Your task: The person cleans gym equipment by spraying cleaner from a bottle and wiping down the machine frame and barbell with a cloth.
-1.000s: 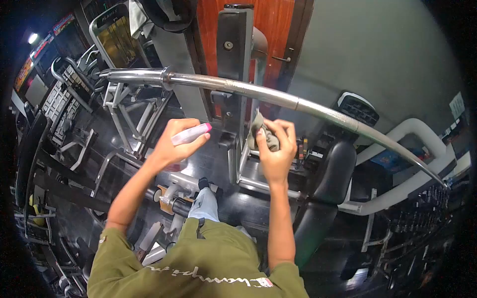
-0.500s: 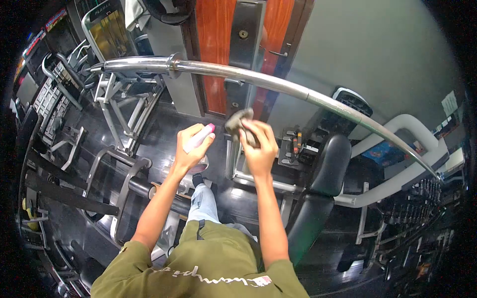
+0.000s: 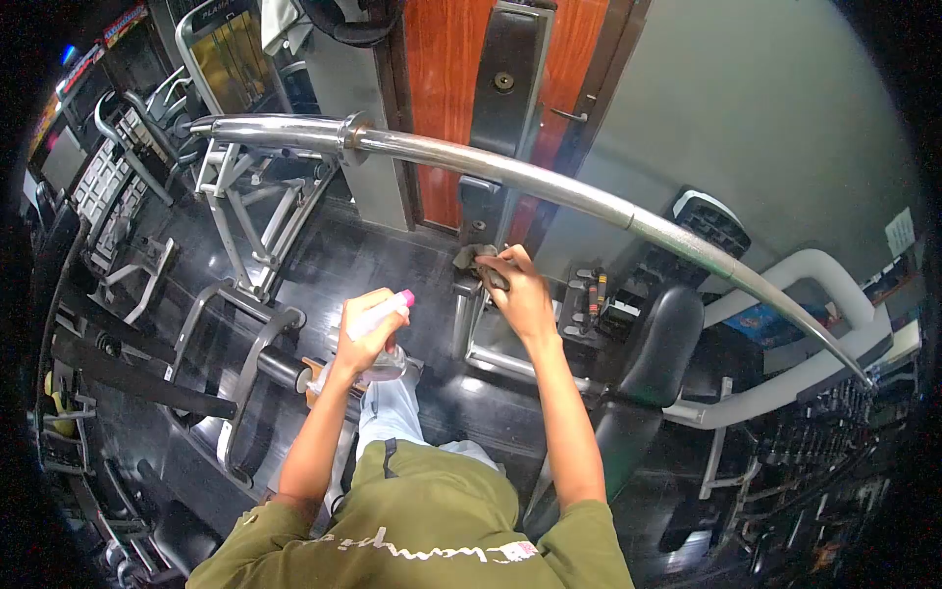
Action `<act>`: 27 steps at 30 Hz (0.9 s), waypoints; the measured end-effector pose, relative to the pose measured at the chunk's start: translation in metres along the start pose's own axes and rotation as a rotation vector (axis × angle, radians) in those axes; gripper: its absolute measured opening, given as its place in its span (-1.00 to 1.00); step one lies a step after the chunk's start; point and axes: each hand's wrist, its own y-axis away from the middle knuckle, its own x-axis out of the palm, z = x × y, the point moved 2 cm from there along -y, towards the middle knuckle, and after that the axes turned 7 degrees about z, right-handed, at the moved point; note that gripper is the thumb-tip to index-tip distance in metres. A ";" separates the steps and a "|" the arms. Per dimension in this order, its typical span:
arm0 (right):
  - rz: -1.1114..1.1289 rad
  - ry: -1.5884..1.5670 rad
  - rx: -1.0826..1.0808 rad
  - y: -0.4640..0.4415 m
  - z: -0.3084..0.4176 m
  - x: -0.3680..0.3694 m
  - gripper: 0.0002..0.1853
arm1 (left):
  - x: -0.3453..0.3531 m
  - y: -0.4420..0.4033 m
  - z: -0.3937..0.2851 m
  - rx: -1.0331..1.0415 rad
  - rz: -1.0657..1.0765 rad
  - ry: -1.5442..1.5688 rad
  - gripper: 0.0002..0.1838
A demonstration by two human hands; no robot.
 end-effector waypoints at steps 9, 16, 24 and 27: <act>-0.046 0.000 -0.019 -0.026 0.033 -0.016 -0.75 | 0.001 0.004 0.007 -0.040 0.044 0.133 -0.85; 0.303 -0.143 0.094 -0.014 -0.003 -0.013 -0.72 | -0.001 0.006 0.009 -0.094 0.061 0.097 -0.82; 0.339 -0.517 0.263 0.016 0.015 -0.024 -0.69 | 0.007 -0.001 0.011 -0.103 0.099 0.167 -0.87; 0.279 -0.673 0.379 0.048 -0.013 -0.010 -0.72 | 0.006 0.001 0.015 -0.125 0.117 0.162 -0.88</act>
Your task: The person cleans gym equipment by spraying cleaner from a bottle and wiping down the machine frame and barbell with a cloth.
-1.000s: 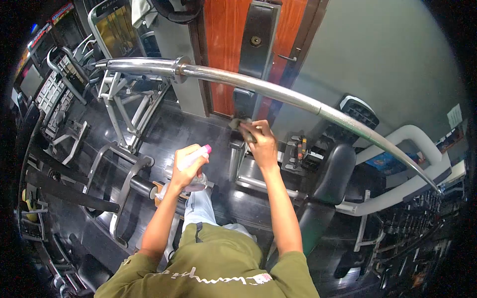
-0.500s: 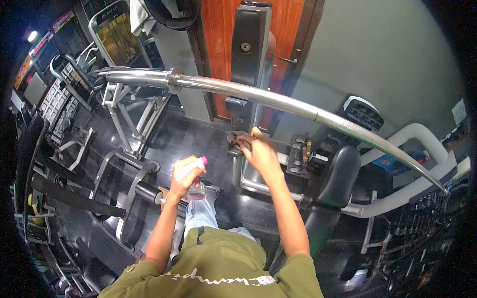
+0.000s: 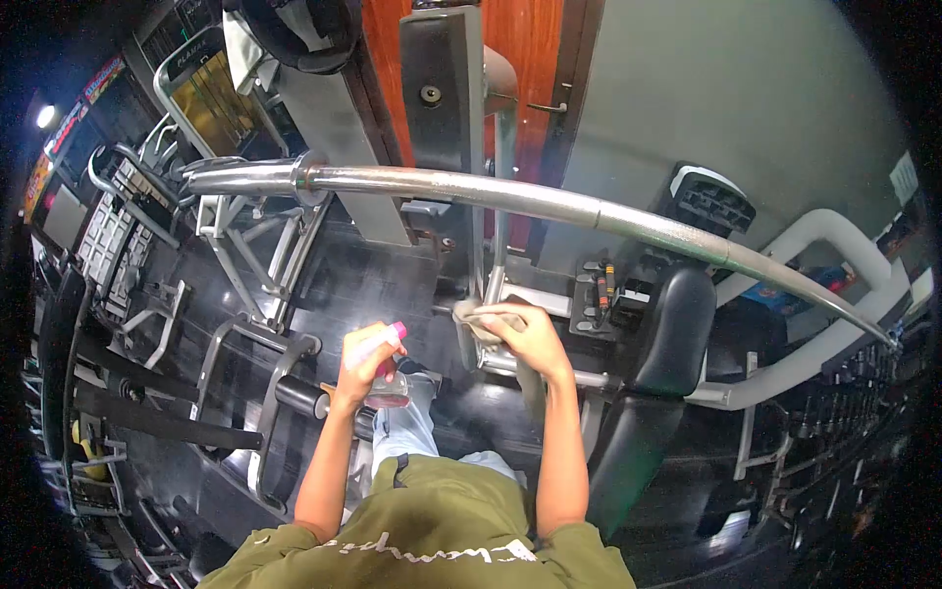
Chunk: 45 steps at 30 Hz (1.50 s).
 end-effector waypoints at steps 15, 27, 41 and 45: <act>-0.898 -0.416 0.008 -0.070 -0.104 0.116 -0.67 | 0.000 -0.001 -0.001 -0.045 0.026 -0.072 -0.79; -0.775 -0.258 -0.001 -0.053 -0.101 0.100 -0.54 | 0.006 -0.006 0.002 -0.086 -0.031 -0.053 -0.77; -0.782 -0.233 -0.395 -0.085 0.028 0.042 -0.70 | 0.004 -0.008 -0.006 0.021 -0.069 0.001 -0.76; -0.756 -0.136 -0.314 -0.071 0.000 0.052 -0.71 | 0.005 -0.006 -0.013 0.038 -0.109 0.069 -0.79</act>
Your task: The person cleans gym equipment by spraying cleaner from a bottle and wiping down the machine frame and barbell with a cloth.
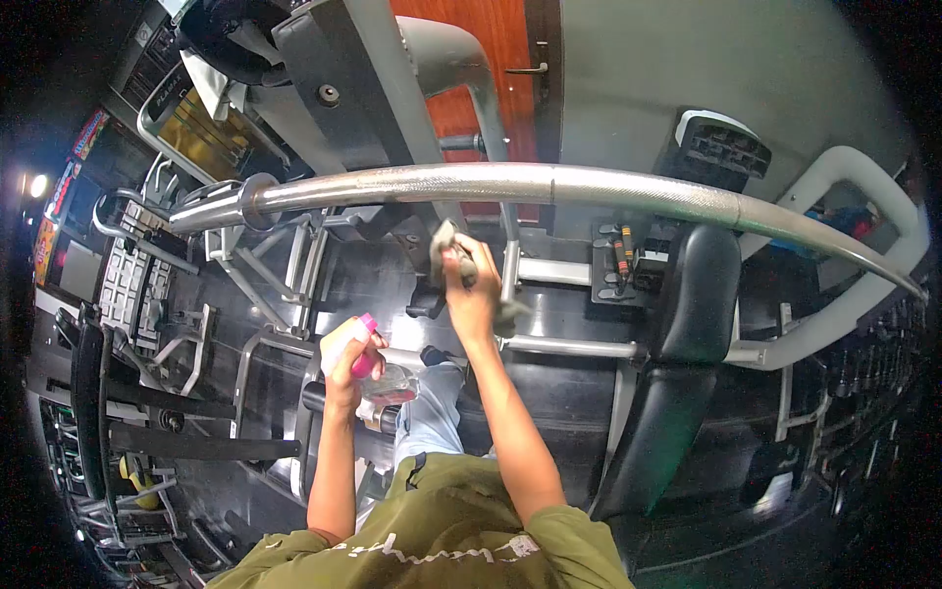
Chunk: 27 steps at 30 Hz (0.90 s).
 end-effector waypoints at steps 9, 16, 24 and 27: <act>-0.060 -0.177 -0.093 -0.045 0.059 0.012 -0.74 | 0.002 0.001 -0.011 0.002 -0.016 -0.103 -0.68; 0.069 0.017 0.095 -0.006 0.003 -0.017 -0.69 | -0.003 0.004 -0.001 0.009 -0.059 0.098 -0.81; 0.171 0.071 0.175 0.031 0.048 -0.062 -0.67 | -0.007 -0.026 0.011 0.127 0.017 0.166 -0.81; 0.240 0.218 0.172 0.030 0.076 -0.069 -0.69 | -0.002 -0.046 0.013 0.194 0.066 0.163 -0.83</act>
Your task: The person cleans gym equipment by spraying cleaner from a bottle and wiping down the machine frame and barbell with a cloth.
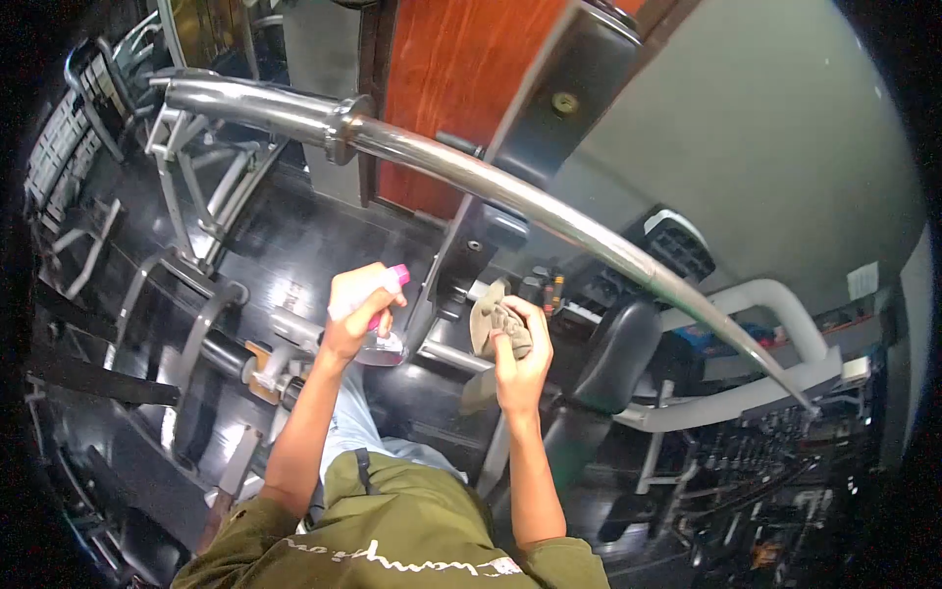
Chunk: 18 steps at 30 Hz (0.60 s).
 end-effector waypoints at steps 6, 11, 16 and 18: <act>0.065 0.535 -0.294 0.005 0.053 0.003 -0.57 | 0.013 -0.047 0.006 -0.061 -0.010 0.201 -0.76; 0.079 1.036 -0.475 0.006 0.095 0.010 -0.52 | 0.011 -0.074 0.016 -0.108 0.090 0.286 -0.81; 0.343 1.382 -0.516 -0.010 0.125 0.048 -0.47 | 0.004 -0.066 0.016 -0.119 0.098 0.330 -0.78; 0.503 1.484 -0.591 -0.021 0.130 0.065 -0.53 | -0.008 -0.059 0.023 -0.090 0.110 0.309 -0.79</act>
